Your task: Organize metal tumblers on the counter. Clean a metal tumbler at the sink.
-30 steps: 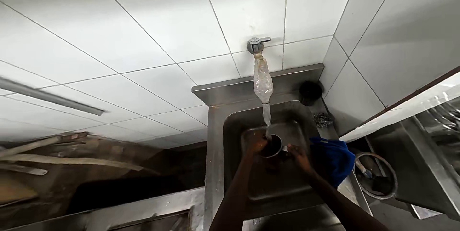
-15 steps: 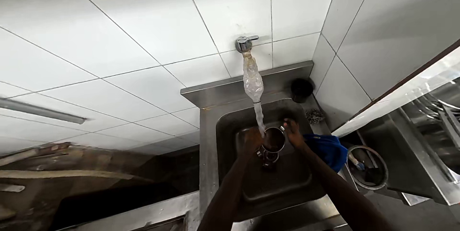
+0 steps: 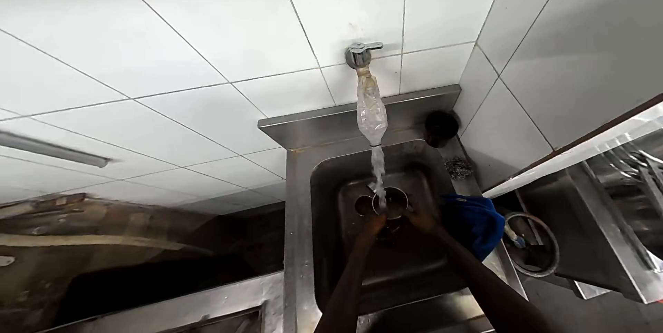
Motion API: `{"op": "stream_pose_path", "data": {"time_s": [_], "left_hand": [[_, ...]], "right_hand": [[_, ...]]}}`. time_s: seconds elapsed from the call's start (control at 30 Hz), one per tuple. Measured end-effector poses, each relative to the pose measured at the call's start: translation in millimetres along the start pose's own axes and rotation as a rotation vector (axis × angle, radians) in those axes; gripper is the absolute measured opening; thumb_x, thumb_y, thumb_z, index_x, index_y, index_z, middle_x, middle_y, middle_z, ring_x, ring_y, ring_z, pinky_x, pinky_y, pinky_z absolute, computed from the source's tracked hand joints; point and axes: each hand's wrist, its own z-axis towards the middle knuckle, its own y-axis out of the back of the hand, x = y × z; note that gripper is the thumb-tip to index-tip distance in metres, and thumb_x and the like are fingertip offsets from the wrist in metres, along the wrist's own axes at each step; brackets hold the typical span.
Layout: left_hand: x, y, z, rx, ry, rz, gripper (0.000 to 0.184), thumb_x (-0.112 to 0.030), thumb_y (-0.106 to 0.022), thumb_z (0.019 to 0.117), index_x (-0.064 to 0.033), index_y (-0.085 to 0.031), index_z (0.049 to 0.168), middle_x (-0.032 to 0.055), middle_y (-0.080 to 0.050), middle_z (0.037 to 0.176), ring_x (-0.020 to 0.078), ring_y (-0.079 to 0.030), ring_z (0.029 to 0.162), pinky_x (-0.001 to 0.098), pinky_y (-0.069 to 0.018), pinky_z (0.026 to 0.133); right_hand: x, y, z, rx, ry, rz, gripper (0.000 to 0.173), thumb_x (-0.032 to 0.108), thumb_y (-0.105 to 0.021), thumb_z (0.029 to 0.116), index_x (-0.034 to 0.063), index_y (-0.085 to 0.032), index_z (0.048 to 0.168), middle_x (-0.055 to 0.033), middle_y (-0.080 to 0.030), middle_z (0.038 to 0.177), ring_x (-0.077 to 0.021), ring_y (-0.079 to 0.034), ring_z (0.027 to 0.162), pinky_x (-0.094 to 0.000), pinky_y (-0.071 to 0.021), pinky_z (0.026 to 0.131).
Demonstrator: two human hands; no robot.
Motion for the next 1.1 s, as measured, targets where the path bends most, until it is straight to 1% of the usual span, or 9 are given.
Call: {"op": "stream_pose_path", "data": {"time_s": [0.1, 0.23, 0.33, 0.5, 0.57, 0.7, 0.8, 0.97, 1.1], "left_hand": [[-0.6, 7.9, -9.0, -0.076, -0.080, -0.013, 0.056, -0.045, -0.057, 0.1010, 0.0000, -0.058, 0.133, 0.0262, -0.067, 0.113, 0.0387, -0.067, 0.097, 0.0575, -0.0548, 0.084], [29.0, 15.8, -26.4, 0.119, 0.005, -0.251, 0.049, -0.043, -0.049, 0.1071, -0.0001, -0.060, 0.128, 0.0145, -0.074, 0.096, 0.0235, -0.074, 0.081, 0.0392, -0.0623, 0.071], [28.7, 15.6, -49.7, -0.118, 0.005, -0.106, 0.049, -0.045, -0.060, 0.1018, -0.0023, -0.064, 0.125, 0.0132, -0.075, 0.098, 0.0238, -0.074, 0.086, 0.0426, -0.0617, 0.076], [30.6, 54.9, -29.6, -0.491, -0.237, 0.262, 0.117, -0.032, -0.089, 0.0735, -0.0064, -0.016, 0.162, 0.0291, -0.045, 0.149, 0.0458, -0.053, 0.129, 0.0614, -0.0491, 0.102], [27.4, 67.5, -20.6, -0.290, -0.460, 0.222, 0.095, -0.029, -0.090, 0.0771, -0.0132, -0.038, 0.156, 0.0228, -0.058, 0.140, 0.0375, -0.062, 0.122, 0.0568, -0.0519, 0.102], [-4.0, 72.0, -7.2, -0.199, -0.444, 0.395, 0.038, -0.034, -0.081, 0.0858, -0.0048, -0.072, 0.108, 0.0186, -0.072, 0.101, 0.0353, -0.069, 0.094, 0.0593, -0.0554, 0.086], [-22.2, 69.7, -16.0, -0.231, -0.391, 0.560, 0.043, -0.045, -0.077, 0.0876, -0.0039, -0.075, 0.100, 0.0192, -0.073, 0.098, 0.0375, -0.069, 0.097, 0.0608, -0.0542, 0.088], [-26.6, 68.1, -30.7, -0.211, -0.354, 0.364, 0.036, -0.039, -0.076, 0.0903, -0.0041, -0.076, 0.098, 0.0204, -0.072, 0.096, 0.0388, -0.068, 0.093, 0.0633, -0.0533, 0.083], [-19.2, 67.3, -16.0, -0.223, -0.370, 0.334, 0.035, -0.041, -0.078, 0.0879, -0.0055, -0.075, 0.089, 0.0162, -0.071, 0.091, 0.0337, -0.068, 0.089, 0.0592, -0.0538, 0.082]], "right_hand": [[37.7, -16.3, -2.9, -0.179, -0.023, -0.037, 0.045, 0.021, -0.050, 0.1075, 0.0147, -0.046, 0.152, -0.0216, -0.065, 0.129, -0.0370, -0.068, 0.109, -0.0577, -0.0553, 0.090], [39.8, -13.5, 7.1, -0.010, 0.076, -0.093, 0.044, 0.007, -0.055, 0.1009, 0.0107, -0.055, 0.144, -0.0169, -0.066, 0.130, -0.0309, -0.068, 0.111, -0.0524, -0.0561, 0.094], [39.7, -19.5, 4.4, -0.004, 0.056, 0.006, 0.038, 0.007, -0.056, 0.1000, 0.0133, -0.061, 0.137, -0.0144, -0.070, 0.113, -0.0255, -0.072, 0.079, -0.0465, -0.0628, 0.070], [42.3, -20.8, 2.6, 0.032, 0.039, -0.017, 0.036, 0.008, -0.058, 0.1000, 0.0127, -0.063, 0.136, -0.0156, -0.071, 0.108, -0.0244, -0.070, 0.074, -0.0442, -0.0612, 0.065], [38.1, 1.0, 4.7, 0.074, 0.054, 0.032, 0.035, 0.005, -0.058, 0.0989, 0.0092, -0.065, 0.133, -0.0154, -0.071, 0.109, -0.0236, -0.070, 0.076, -0.0428, -0.0613, 0.066], [42.3, -2.3, 2.4, -0.018, 0.106, 0.013, 0.039, 0.002, -0.060, 0.0975, 0.0108, -0.064, 0.135, -0.0155, -0.071, 0.115, -0.0253, -0.072, 0.086, -0.0440, -0.0615, 0.073], [47.2, 14.4, 11.7, 0.051, 0.131, -0.044, 0.041, -0.004, -0.060, 0.0950, 0.0038, -0.064, 0.135, -0.0176, -0.068, 0.127, -0.0280, -0.068, 0.108, -0.0470, -0.0561, 0.093], [72.7, 16.7, -5.6, -0.118, 0.116, -0.054, 0.031, 0.003, -0.058, 0.1008, 0.0067, -0.067, 0.131, -0.0161, -0.070, 0.123, -0.0274, -0.071, 0.099, -0.0470, -0.0586, 0.087], [68.6, 27.1, 7.6, -0.133, 0.108, -0.081, 0.028, 0.008, -0.061, 0.1020, 0.0091, -0.068, 0.129, -0.0120, -0.072, 0.114, -0.0194, -0.069, 0.073, -0.0377, -0.0590, 0.063]]}}
